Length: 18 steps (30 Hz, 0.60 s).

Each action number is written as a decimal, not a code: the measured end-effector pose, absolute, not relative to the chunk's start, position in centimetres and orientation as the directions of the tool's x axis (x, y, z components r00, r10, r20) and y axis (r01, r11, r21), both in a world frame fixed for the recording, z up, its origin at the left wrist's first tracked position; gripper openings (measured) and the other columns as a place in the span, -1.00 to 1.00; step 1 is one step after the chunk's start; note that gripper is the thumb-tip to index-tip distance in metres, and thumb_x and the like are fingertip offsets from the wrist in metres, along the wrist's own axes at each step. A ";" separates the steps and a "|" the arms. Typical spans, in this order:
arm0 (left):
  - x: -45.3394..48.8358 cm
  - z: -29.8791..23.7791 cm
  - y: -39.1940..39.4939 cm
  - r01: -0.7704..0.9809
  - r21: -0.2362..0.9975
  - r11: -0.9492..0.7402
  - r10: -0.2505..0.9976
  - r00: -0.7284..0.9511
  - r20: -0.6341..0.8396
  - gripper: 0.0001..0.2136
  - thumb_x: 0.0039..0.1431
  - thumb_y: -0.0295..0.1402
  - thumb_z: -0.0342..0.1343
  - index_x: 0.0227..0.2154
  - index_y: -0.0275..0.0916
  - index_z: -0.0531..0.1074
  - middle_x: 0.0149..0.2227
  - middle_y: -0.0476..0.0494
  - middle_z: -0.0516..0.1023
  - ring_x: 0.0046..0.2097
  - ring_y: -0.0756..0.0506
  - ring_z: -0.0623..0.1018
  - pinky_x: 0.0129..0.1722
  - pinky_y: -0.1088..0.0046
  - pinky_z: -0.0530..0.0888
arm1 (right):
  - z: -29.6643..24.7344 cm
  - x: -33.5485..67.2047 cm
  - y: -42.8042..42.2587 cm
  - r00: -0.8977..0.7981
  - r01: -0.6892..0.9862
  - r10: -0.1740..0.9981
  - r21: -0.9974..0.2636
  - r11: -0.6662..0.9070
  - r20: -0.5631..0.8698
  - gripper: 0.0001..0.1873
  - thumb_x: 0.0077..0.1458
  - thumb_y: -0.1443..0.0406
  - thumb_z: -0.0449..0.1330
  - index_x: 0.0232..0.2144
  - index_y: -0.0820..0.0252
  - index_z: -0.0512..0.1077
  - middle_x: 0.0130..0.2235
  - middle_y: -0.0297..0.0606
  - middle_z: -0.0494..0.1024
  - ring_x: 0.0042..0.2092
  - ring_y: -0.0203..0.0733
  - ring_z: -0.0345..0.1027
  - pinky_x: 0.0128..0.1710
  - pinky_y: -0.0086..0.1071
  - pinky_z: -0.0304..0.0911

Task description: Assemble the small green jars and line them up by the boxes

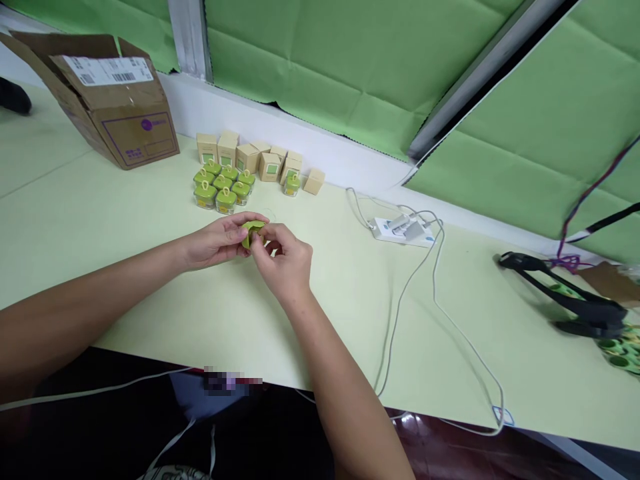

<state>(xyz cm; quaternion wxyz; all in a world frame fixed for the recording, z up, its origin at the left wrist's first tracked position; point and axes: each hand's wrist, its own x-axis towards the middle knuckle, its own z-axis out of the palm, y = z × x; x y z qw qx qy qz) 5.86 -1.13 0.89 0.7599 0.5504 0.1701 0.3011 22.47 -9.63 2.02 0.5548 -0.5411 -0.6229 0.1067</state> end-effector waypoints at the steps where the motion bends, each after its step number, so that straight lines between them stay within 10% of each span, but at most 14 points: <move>1: 5.8 0.9 -1.1 -0.275 0.938 0.211 0.643 0.762 0.078 -0.46 0.06 -0.02 0.52 0.08 -0.02 0.59 -0.14 -0.11 0.60 -0.19 -0.03 0.55 -0.14 0.39 0.53 | 2.0 22.4 -9.7 0.208 0.552 0.789 -0.736 0.393 0.578 -0.82 0.22 0.12 0.27 -0.34 0.06 0.49 -0.36 -0.34 0.65 -0.48 -0.28 0.43 -0.46 -0.34 0.40; 18: 5.9 1.0 -1.2 -0.293 0.949 0.117 0.666 0.732 0.144 -0.47 0.08 -0.10 0.53 0.08 -0.14 0.58 -0.20 -0.10 0.59 -0.25 0.01 0.52 -0.21 0.42 0.50 | 2.4 23.0 -9.6 0.066 0.670 0.781 -0.608 0.427 0.621 -0.80 0.25 0.28 0.26 -0.38 0.07 0.68 -0.41 -0.34 0.70 -0.48 -0.31 0.41 -0.41 -0.38 0.39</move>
